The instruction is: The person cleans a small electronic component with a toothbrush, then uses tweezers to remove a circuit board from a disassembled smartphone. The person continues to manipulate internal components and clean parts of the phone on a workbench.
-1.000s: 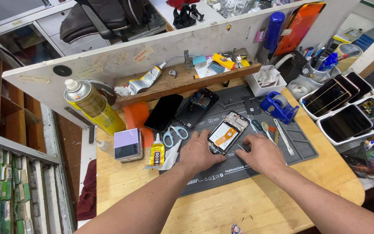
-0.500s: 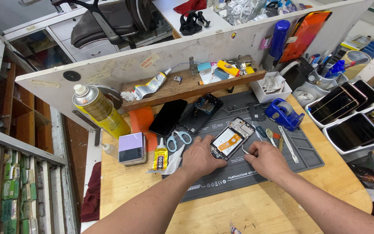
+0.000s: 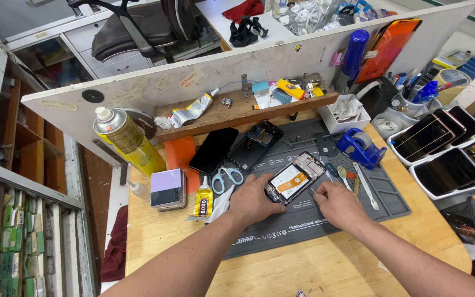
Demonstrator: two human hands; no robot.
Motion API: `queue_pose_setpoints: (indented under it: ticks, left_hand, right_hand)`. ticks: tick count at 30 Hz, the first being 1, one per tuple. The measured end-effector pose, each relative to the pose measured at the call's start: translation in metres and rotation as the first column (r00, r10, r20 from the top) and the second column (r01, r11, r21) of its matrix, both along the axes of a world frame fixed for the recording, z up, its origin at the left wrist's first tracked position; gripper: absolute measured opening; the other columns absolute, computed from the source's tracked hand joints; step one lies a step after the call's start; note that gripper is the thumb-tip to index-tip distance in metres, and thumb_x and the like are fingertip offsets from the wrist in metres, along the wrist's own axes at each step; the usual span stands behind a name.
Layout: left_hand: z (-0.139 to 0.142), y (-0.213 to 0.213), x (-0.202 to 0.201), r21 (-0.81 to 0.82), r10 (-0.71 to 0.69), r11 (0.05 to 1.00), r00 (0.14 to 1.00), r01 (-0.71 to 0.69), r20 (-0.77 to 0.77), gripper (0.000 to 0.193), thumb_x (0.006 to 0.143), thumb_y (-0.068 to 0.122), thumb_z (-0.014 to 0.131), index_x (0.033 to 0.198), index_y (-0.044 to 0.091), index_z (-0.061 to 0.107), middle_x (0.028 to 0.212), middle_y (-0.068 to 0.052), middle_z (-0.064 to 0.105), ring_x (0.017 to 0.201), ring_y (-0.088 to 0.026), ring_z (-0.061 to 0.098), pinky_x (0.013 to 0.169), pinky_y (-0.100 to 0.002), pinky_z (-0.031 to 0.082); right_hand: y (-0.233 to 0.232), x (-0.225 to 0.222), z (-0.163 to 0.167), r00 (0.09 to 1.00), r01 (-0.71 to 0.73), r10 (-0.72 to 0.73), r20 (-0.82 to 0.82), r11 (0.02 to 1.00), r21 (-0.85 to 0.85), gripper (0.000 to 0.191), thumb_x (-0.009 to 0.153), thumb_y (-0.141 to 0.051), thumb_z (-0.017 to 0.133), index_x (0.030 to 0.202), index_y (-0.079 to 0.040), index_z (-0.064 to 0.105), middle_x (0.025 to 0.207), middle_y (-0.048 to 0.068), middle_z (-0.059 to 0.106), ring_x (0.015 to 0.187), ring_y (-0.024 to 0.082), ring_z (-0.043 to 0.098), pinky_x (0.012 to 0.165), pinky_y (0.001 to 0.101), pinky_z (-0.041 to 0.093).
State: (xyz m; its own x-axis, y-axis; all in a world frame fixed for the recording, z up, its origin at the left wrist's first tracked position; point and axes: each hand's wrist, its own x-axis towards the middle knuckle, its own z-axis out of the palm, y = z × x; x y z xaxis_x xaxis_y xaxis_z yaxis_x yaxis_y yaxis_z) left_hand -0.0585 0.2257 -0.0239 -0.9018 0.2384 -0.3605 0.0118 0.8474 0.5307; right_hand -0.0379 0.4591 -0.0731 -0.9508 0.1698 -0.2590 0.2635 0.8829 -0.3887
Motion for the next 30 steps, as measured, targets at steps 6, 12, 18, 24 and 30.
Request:
queue_pose_setpoints:
  ticks: [6,12,18,24,30]
  left_hand:
    - [-0.003,-0.005,-0.001,0.041,0.001,0.999,1.000,-0.001,-0.009,0.092,0.066,0.042,0.091,0.146,0.023,0.051,0.131,-0.007,0.059,0.117,-0.025,0.065,0.099,-0.039,0.053]
    - [-0.001,-0.004,0.003,0.042,0.023,0.999,0.999,-0.021,-0.029,0.089,0.066,0.040,0.092,0.144,0.023,0.053,0.133,-0.007,0.059,0.118,-0.026,0.064,0.100,-0.040,0.052]
    - [-0.006,-0.009,-0.004,0.126,0.045,0.991,0.998,-0.050,0.038,0.087,0.067,0.034,0.090,0.145,0.022,0.052,0.130,-0.007,0.060,0.115,-0.025,0.065,0.095,-0.038,0.055]
    - [-0.020,-0.011,-0.012,0.150,0.076,0.985,0.997,-0.081,0.033,0.066,0.080,0.025,0.079,0.142,0.020,0.057,0.122,-0.008,0.065,0.109,-0.024,0.067,0.094,-0.037,0.054]
    - [-0.017,-0.010,-0.008,0.146,0.066,0.987,0.998,-0.063,-0.011,0.067,0.079,0.023,0.081,0.141,0.021,0.056,0.126,-0.007,0.062,0.114,-0.025,0.064,0.096,-0.038,0.053]
  right_hand:
    - [0.002,-0.005,0.005,0.997,0.049,-0.045,0.058,0.997,-0.060,0.027,0.093,-0.032,0.065,0.106,-0.010,0.073,0.104,0.010,0.075,0.104,0.029,0.071,0.094,0.0421,0.054]
    - [-0.012,0.004,0.013,0.997,0.080,-0.083,0.009,0.922,-0.379,0.022,0.098,-0.025,0.057,0.106,-0.005,0.065,0.082,0.009,0.076,0.074,0.022,0.075,0.073,0.0372,0.059]
    - [-0.029,0.011,0.020,0.980,0.189,-0.115,0.165,0.807,-0.559,0.020,0.101,-0.022,0.054,0.111,-0.007,0.062,0.076,0.005,0.067,0.062,0.015,0.066,0.059,0.0335,0.057]
    - [-0.036,0.015,0.019,0.988,0.112,-0.055,0.147,0.901,-0.418,0.023,0.101,-0.027,0.054,0.112,-0.011,0.067,0.073,0.005,0.069,0.068,0.015,0.066,0.068,0.0327,0.054]
    - [-0.038,0.016,0.013,0.998,0.054,-0.029,0.061,0.887,-0.459,0.025,0.098,-0.027,0.062,0.106,-0.007,0.073,0.077,0.004,0.071,0.073,0.014,0.063,0.070,0.0339,0.051]
